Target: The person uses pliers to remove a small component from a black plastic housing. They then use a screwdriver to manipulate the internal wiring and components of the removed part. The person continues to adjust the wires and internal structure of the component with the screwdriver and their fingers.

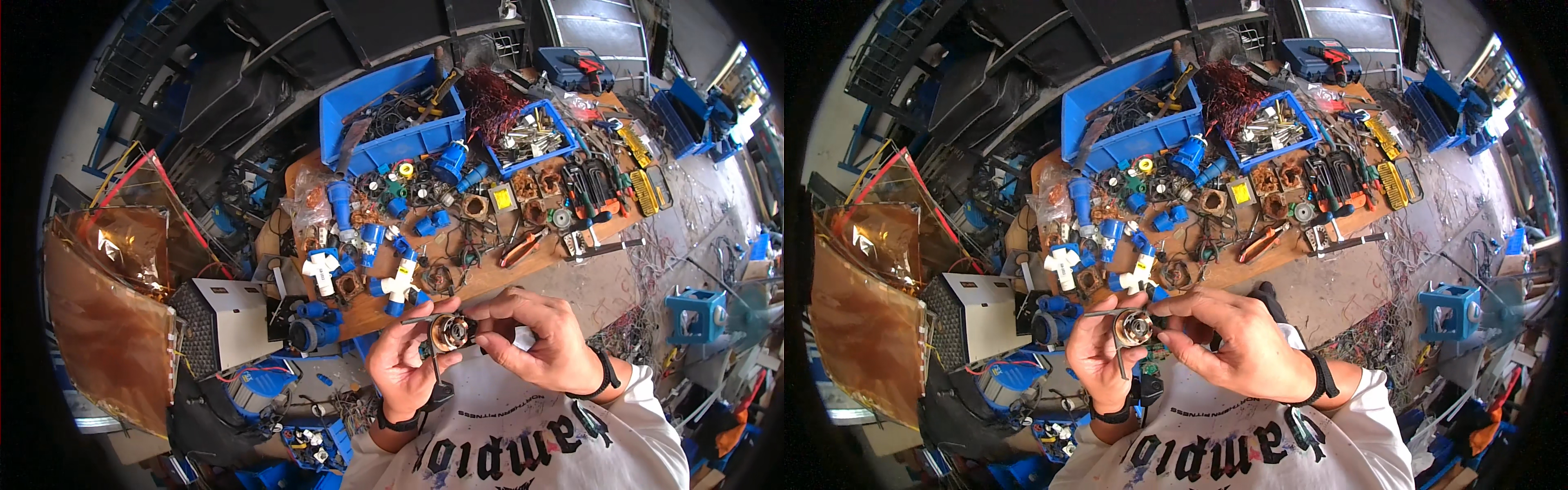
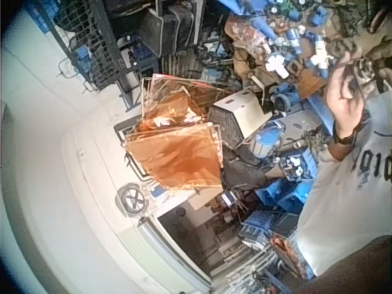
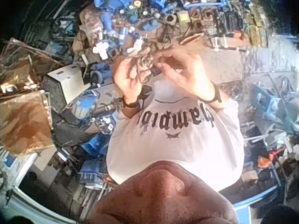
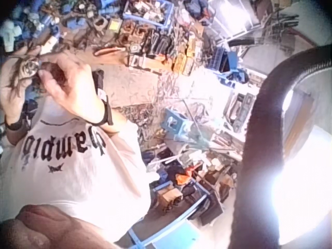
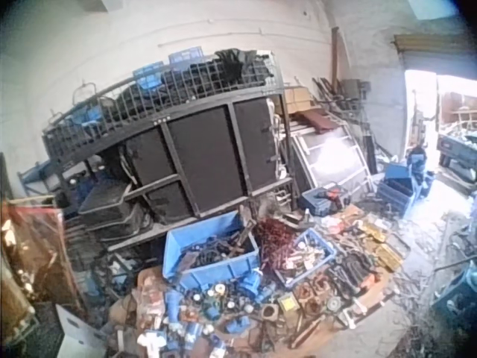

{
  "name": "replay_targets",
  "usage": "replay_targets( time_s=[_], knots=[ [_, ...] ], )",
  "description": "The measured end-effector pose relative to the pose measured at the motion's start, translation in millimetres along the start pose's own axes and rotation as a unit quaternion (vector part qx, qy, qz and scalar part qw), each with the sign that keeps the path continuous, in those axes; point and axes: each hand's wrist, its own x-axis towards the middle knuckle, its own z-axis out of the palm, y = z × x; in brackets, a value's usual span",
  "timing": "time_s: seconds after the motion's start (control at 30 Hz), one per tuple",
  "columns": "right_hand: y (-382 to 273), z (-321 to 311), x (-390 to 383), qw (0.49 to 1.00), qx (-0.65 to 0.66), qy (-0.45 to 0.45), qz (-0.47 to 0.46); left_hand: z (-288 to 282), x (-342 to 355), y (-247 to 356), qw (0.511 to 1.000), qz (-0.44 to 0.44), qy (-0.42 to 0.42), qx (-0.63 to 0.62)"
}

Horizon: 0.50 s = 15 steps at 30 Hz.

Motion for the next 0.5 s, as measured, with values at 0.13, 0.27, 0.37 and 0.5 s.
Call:
replay_targets(
  time_s=[0.13, 0.27, 0.37, 0.5],
  knots=[
    [6, -19, 1, 0.999, 0.008, 0.012, -0.032, 21, 9, -4, 1.0, -0.019, 0.009, -0.022],
    [10, -48, 2, 0.998, 0.009, 0.03, -0.053, 49, 21, -10, 0.999, -0.023, 0.019, -0.016],
    [9, -79, 1, 0.997, -0.008, 0.035, -0.075, 79, 31, -16, 0.998, -0.023, 0.038, -0.046],
    [21, -117, 0, 0.99, -0.003, 0.048, -0.134, 122, 48, -22, 0.996, -0.03, 0.058, -0.058]
  ],
)
